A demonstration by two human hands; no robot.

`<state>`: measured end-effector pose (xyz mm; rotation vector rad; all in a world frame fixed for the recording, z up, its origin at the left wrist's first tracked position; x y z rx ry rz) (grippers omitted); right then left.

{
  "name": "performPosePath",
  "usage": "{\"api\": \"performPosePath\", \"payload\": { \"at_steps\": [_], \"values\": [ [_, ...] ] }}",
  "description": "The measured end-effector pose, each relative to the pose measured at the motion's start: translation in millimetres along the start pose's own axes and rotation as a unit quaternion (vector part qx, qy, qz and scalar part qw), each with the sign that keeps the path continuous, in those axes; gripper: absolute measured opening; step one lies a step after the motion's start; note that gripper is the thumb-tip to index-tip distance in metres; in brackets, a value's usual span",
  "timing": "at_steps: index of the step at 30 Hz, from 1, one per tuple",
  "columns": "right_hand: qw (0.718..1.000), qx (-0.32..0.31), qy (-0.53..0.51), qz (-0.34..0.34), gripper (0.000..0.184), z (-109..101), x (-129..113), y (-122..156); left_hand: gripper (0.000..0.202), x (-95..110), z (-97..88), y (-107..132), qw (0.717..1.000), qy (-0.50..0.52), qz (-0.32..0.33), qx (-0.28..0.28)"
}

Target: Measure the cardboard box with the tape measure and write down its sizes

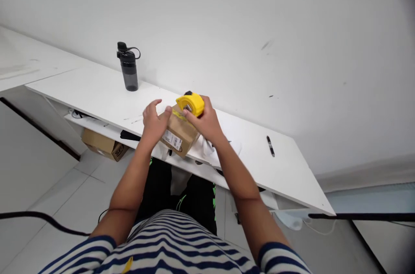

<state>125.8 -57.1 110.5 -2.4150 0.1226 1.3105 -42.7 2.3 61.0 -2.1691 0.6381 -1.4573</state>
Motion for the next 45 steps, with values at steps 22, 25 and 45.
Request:
{"api": "performPosePath", "payload": {
  "at_steps": [22,25,45],
  "values": [
    [0.952,-0.239,0.186,0.049,0.054,-21.4,26.6,-28.3,0.06,-45.8,8.4,7.1,0.991,0.069,-0.038,-0.104],
    [0.952,-0.229,0.187,0.076,0.055,-39.1,37.4,-13.5,0.061,-42.6,3.8,0.5,0.988,0.025,-0.026,-0.153],
    [0.95,-0.214,0.196,0.116,0.049,-85.9,61.6,24.4,0.071,-17.6,6.2,-35.9,0.916,-0.197,0.036,-0.348]
  ]
}}
Point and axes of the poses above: each hand's wrist, its own y-axis away from the middle knuckle, its own z-axis out of the palm, x = y × z, the point moved 4 cm from there along -y, towards the middle knuckle, and after that the axes turned 12 degrees about z, right-handed, at the moved point
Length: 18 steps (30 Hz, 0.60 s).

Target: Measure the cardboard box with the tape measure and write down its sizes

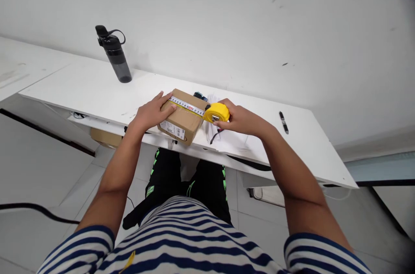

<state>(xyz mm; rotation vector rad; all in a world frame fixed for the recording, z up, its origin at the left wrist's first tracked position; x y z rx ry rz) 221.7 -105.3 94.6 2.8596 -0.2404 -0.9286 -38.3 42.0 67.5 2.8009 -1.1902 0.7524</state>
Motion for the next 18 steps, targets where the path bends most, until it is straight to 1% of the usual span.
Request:
{"api": "performPosePath", "payload": {
  "at_steps": [4,8,11,13,15,18],
  "values": [
    [0.999,0.021,-0.027,0.011,0.049,7.0,10.2,9.1,0.069,-1.5,2.2,-0.9,1.0,0.012,0.017,0.022],
    [0.999,0.028,-0.035,0.003,0.051,11.6,9.3,4.6,0.066,0.1,3.8,-0.5,1.0,0.017,0.009,0.016],
    [0.999,0.039,-0.021,-0.011,0.054,9.7,6.0,1.2,0.067,1.1,2.5,1.9,0.999,0.032,0.009,0.024],
    [0.998,0.051,-0.017,-0.019,0.056,7.8,1.1,-0.7,0.067,0.9,1.0,3.9,0.998,0.044,0.017,0.029],
    [0.997,0.063,-0.014,-0.03,0.055,7.7,-8.4,-5.4,0.067,-0.2,0.0,5.0,0.998,0.055,0.006,0.03],
    [0.997,0.062,0.012,-0.054,0.052,12.7,-33.6,-23.1,0.065,0.9,0.0,5.4,0.996,0.062,-0.052,0.044]
  ]
}}
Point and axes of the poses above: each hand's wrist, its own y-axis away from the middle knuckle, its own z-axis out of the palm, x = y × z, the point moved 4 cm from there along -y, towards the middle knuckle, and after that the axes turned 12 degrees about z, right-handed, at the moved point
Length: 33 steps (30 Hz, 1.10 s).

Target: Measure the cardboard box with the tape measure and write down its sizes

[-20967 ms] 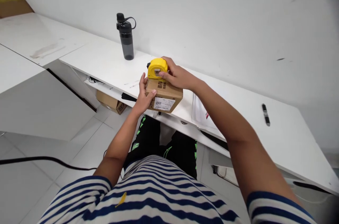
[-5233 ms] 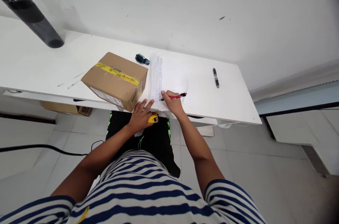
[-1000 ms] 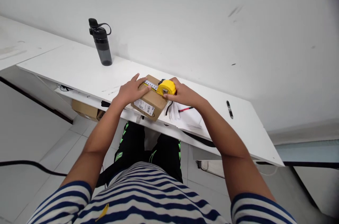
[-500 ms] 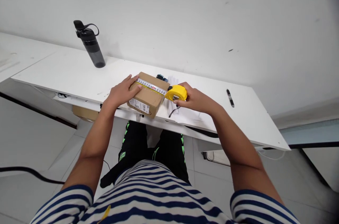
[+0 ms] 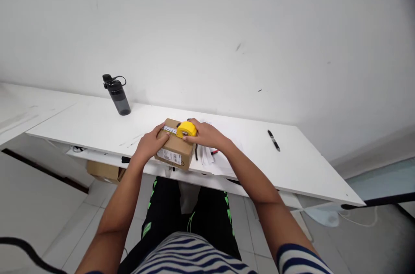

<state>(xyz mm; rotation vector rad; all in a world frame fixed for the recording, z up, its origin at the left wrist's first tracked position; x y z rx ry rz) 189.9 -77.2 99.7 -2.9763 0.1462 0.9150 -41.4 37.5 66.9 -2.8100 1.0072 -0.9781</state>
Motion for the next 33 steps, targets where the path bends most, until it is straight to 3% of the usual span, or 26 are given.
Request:
{"api": "performPosePath", "payload": {
  "at_steps": [5,10,12,15,18,20,23,33],
  "values": [
    [0.995,0.014,0.097,-0.034,0.052,14.3,-47.0,-45.7,0.065,22.3,9.2,14.1,0.998,-0.041,-0.043,0.027],
    [0.993,-0.013,0.092,-0.074,0.051,16.0,-72.2,-64.0,0.097,22.7,6.6,38.5,0.996,0.025,-0.082,-0.009],
    [0.995,0.026,0.088,-0.048,0.052,7.4,-71.7,-63.6,0.105,14.1,2.3,38.7,0.994,0.06,-0.085,-0.028],
    [0.987,0.121,0.099,0.021,0.054,-5.5,-62.6,-59.6,0.107,5.4,0.1,19.7,0.996,0.087,-0.024,0.011],
    [0.978,0.167,0.101,0.079,0.056,-8.0,-49.8,-54.6,0.099,6.7,18.3,-5.7,0.98,0.192,0.053,0.022],
    [0.973,0.175,0.103,0.109,0.058,-5.6,-42.2,-50.6,0.083,7.2,35.5,-15.3,0.96,0.276,0.044,0.02],
    [0.971,0.177,0.108,0.119,0.063,-0.1,-38.4,-44.3,0.06,5.1,51.7,-16.1,0.936,0.346,0.003,0.06],
    [0.965,0.157,0.199,0.06,0.059,26.6,-55.8,-47.7,0.047,5.2,51.5,-1.8,0.958,0.236,0.021,0.163]
  ]
}}
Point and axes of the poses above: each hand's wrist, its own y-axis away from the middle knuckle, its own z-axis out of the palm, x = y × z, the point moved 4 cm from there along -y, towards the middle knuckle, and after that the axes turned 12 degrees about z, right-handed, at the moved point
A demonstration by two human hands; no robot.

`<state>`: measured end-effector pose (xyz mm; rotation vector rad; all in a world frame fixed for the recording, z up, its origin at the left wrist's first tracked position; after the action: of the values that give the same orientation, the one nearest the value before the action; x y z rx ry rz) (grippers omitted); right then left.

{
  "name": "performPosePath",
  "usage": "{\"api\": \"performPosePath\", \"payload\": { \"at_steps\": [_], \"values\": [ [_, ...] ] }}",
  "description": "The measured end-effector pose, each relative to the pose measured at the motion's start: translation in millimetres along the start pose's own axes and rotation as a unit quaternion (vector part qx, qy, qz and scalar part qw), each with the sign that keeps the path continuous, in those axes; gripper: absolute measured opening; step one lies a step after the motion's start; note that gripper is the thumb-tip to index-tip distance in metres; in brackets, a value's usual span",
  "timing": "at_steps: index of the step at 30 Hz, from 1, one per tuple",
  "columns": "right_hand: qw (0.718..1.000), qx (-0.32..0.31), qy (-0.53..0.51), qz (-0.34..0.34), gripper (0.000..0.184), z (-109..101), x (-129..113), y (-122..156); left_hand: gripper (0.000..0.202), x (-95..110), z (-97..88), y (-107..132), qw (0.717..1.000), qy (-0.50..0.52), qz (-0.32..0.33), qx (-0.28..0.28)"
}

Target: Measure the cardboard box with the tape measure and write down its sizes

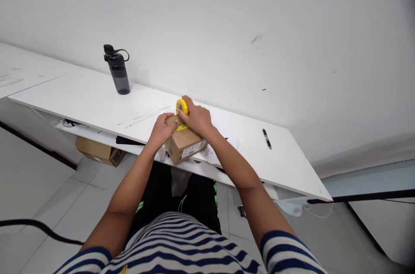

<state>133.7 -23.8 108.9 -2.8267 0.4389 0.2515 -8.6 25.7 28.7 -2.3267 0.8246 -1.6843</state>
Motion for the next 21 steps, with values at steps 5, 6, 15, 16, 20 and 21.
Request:
{"api": "performPosePath", "payload": {
  "at_steps": [5,6,15,16,20,21],
  "values": [
    [1.0,0.0,-0.017,-0.017,0.057,-4.1,7.4,18.5,0.047,2.1,2.6,4.1,0.999,-0.022,-0.008,0.025],
    [1.0,-0.001,-0.021,-0.017,0.057,-5.6,12.5,27.5,0.046,2.3,3.4,4.7,0.999,-0.027,-0.008,0.026],
    [0.999,0.046,-0.014,0.02,0.057,-9.2,67.9,112.6,0.061,24.3,-3.2,1.1,0.984,-0.12,0.037,-0.125],
    [0.998,0.053,-0.007,0.019,0.057,-9.2,69.6,115.1,0.061,27.7,-4.5,-1.7,0.974,-0.15,0.038,-0.164],
    [0.997,0.07,0.003,0.012,0.055,-10.4,74.1,121.6,0.057,36.6,-7.6,-12.4,0.934,-0.258,0.033,-0.243],
    [0.997,0.077,0.003,0.011,0.055,-10.8,75.9,124.3,0.057,37.9,-7.3,-14.0,0.93,-0.272,0.037,-0.247]
  ]
}}
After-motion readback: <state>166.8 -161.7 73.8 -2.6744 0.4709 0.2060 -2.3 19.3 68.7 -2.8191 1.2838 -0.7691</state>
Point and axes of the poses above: each hand's wrist, its own y-axis away from the middle knuckle, its own z-axis out of the palm, x = y × z, the point moved 4 cm from there along -y, towards the middle knuckle, and after that the axes turned 12 degrees about z, right-handed, at the moved point
